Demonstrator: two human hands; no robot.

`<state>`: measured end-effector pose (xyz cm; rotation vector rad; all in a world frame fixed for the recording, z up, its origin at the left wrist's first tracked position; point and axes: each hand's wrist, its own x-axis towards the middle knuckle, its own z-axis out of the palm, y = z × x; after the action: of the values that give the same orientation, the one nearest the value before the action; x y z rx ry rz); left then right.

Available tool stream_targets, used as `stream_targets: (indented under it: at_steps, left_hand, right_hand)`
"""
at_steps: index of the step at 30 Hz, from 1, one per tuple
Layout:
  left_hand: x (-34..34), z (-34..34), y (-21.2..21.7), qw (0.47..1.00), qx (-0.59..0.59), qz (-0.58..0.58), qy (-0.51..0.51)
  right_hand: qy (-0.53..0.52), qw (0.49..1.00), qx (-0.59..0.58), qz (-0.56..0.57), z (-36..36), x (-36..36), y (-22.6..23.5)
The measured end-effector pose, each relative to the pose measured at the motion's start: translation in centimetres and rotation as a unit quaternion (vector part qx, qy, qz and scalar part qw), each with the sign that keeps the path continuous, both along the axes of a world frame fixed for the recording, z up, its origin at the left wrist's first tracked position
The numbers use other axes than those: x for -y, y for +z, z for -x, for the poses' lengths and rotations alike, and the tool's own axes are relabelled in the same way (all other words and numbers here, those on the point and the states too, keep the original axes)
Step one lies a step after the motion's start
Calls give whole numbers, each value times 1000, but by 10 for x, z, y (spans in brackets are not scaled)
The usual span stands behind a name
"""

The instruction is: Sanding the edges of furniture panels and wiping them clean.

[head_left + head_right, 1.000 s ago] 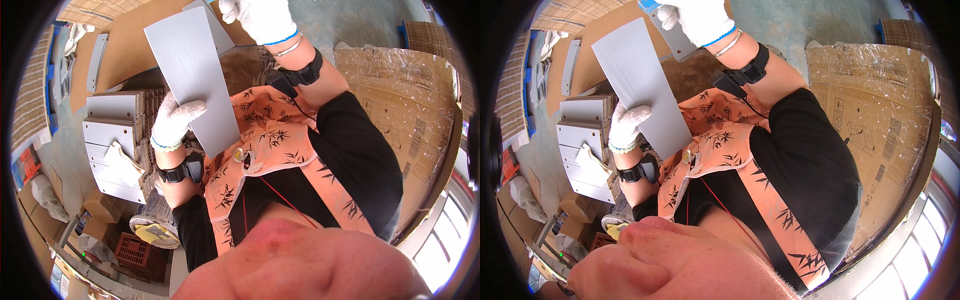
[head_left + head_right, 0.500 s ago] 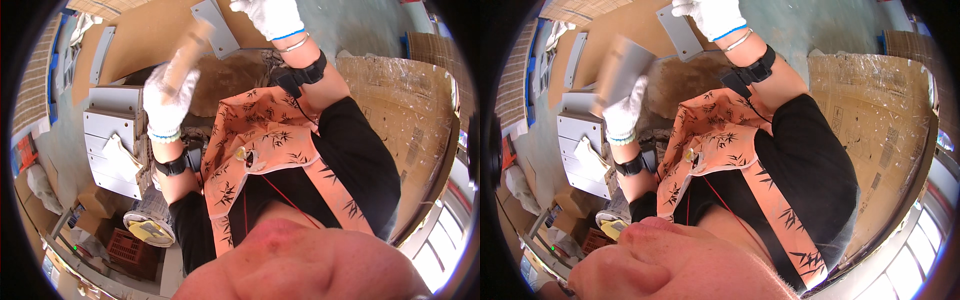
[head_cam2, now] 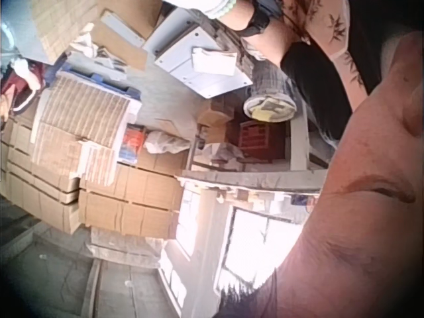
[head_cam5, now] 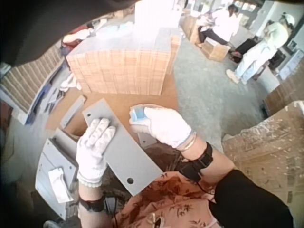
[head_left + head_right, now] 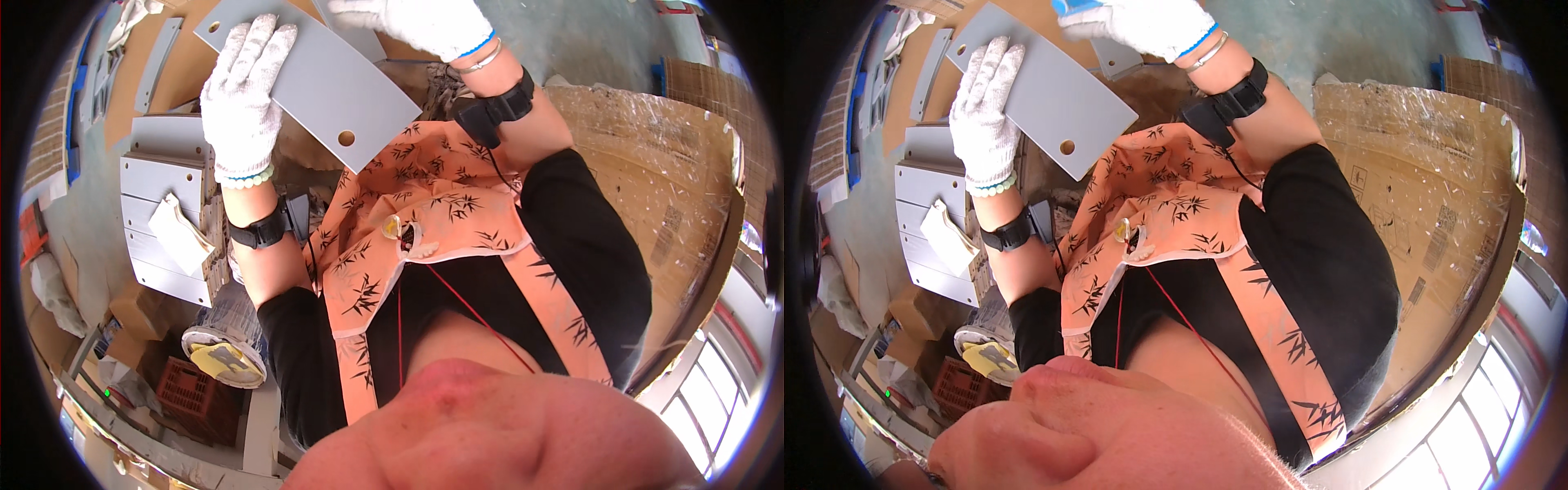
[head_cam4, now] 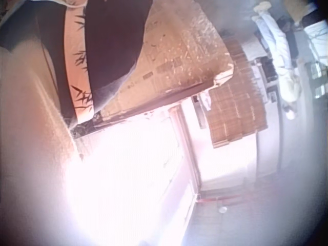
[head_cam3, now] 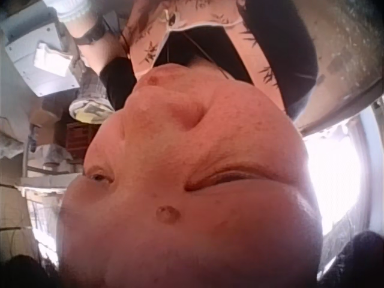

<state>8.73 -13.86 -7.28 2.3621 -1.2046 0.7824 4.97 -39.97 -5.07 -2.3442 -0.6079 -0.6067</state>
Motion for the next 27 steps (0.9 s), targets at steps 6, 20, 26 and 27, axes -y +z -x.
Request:
stream_targets:
  at_steps: [6,20,26,27]
  left_hand:
    - [6,10,7,999,-20,-21,29]
    - [11,13,-35,933,-262,235,67]
    - [7,20,-34,631,-625,451,84]
    - [5,21,-32,616,-653,433,79]
  right_hand:
    - [220,868,-309,-319,1,-1,-63]
    - [193,680,-472,-527,9,-15,-46]
    - [127,787,-431,-423,10,-15,-32]
    - [126,788,-430,-422,10,-15,-31]
